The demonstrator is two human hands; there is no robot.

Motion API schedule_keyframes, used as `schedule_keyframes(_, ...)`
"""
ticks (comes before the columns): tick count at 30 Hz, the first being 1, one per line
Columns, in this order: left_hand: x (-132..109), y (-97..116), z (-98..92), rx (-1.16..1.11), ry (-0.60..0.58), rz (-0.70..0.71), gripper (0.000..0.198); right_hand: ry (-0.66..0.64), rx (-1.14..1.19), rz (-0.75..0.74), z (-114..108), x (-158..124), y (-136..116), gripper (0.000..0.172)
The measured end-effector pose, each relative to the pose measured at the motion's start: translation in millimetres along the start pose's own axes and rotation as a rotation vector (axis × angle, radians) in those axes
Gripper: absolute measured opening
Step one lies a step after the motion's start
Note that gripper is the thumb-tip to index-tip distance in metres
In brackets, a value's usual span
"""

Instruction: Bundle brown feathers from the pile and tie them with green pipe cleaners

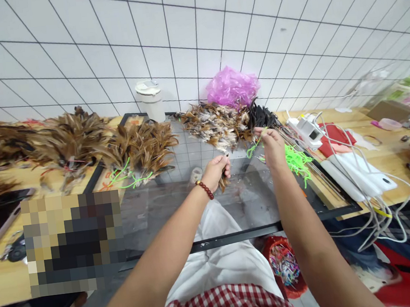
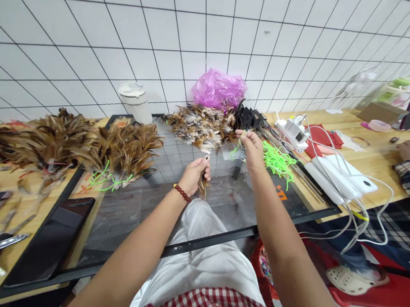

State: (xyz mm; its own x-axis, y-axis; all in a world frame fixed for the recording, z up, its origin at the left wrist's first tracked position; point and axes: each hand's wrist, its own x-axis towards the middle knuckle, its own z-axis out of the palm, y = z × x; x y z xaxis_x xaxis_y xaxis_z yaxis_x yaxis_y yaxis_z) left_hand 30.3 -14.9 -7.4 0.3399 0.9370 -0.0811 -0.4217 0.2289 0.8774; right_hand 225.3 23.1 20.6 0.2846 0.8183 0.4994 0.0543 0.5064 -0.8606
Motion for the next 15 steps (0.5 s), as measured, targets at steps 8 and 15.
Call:
schedule_keyframes(8,3,-2,2.3,-0.024,0.034,0.052,0.029,-0.095,-0.093,0.048,-5,-9,-4,0.021)
schedule_keyframes(15,4,-6,7.8,0.181,0.005,0.112,0.026,-0.533,-0.588,-0.141,17,-39,-13,0.017)
